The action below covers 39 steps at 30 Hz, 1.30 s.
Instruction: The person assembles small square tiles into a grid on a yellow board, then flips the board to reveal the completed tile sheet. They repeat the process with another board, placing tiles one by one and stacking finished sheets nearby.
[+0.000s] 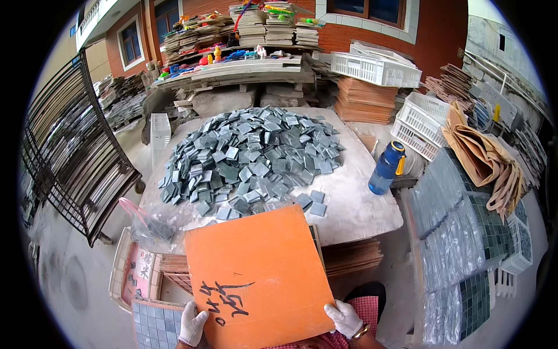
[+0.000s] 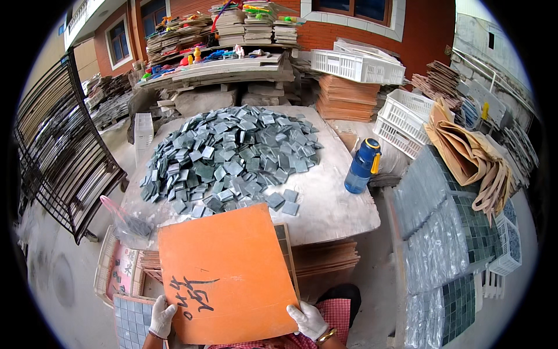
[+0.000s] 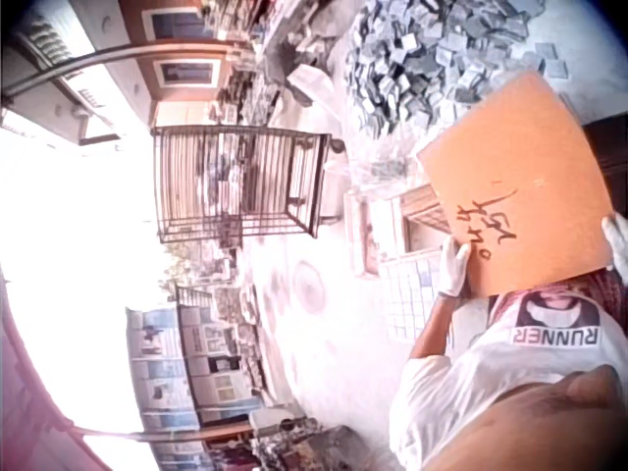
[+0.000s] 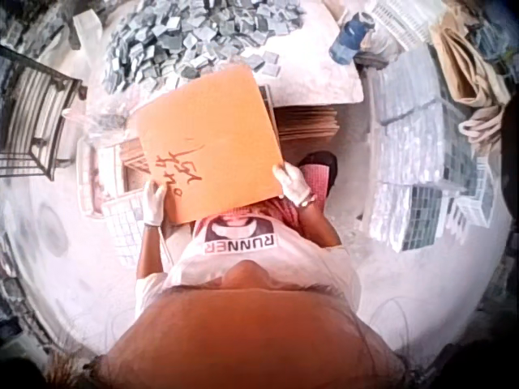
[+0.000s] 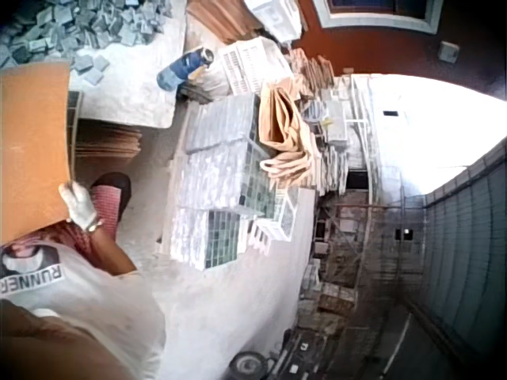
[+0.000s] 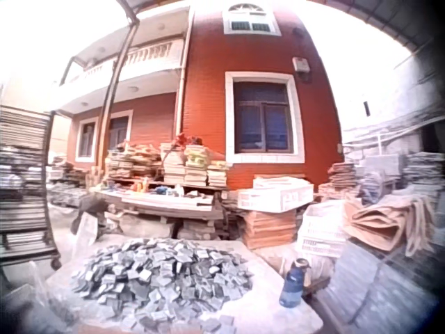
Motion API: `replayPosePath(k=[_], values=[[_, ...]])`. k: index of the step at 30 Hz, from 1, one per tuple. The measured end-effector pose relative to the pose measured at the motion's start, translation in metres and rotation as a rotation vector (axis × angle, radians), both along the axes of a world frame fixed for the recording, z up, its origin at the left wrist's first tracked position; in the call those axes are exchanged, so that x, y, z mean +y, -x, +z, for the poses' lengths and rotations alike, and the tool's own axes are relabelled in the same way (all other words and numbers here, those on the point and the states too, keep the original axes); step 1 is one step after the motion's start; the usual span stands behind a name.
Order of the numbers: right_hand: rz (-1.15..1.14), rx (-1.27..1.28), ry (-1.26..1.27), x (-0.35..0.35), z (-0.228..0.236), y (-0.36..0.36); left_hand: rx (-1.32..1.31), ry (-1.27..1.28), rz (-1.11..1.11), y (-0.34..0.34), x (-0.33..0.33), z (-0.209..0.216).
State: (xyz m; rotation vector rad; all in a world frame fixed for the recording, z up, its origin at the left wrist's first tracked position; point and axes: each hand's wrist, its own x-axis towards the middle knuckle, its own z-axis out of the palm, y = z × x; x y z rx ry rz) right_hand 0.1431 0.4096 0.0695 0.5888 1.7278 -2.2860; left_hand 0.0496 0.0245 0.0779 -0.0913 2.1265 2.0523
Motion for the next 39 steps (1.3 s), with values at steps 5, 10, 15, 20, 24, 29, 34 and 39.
replayPosePath(k=[5,10,15,20,24,29,34,39], values=[[0.006,-0.185,-0.357,0.020,-0.022,-0.022,0.080,0.436,0.039,-0.003,0.039,-0.020],[-0.105,0.045,-0.087,0.041,0.001,-0.025,0.044,0.103,0.133,0.004,0.057,-0.024],[-0.461,0.589,0.560,0.000,0.071,0.019,0.213,-0.351,0.280,0.005,0.117,0.008],[-0.552,0.479,0.170,-0.011,0.035,0.065,0.316,-0.371,-0.279,-0.008,0.121,0.015],[-0.297,0.427,0.321,0.064,-0.022,0.051,-0.382,-0.989,-0.192,0.047,0.052,0.020],[-0.114,0.175,-0.044,0.054,-0.023,0.057,-0.071,0.129,-0.124,0.021,0.021,-0.037],[-0.126,0.041,-0.242,0.048,-0.047,0.076,-0.016,0.385,0.065,0.001,0.031,-0.062],[0.088,-0.168,-0.830,0.054,-0.043,0.104,0.041,0.592,0.081,0.017,0.036,-0.063]])
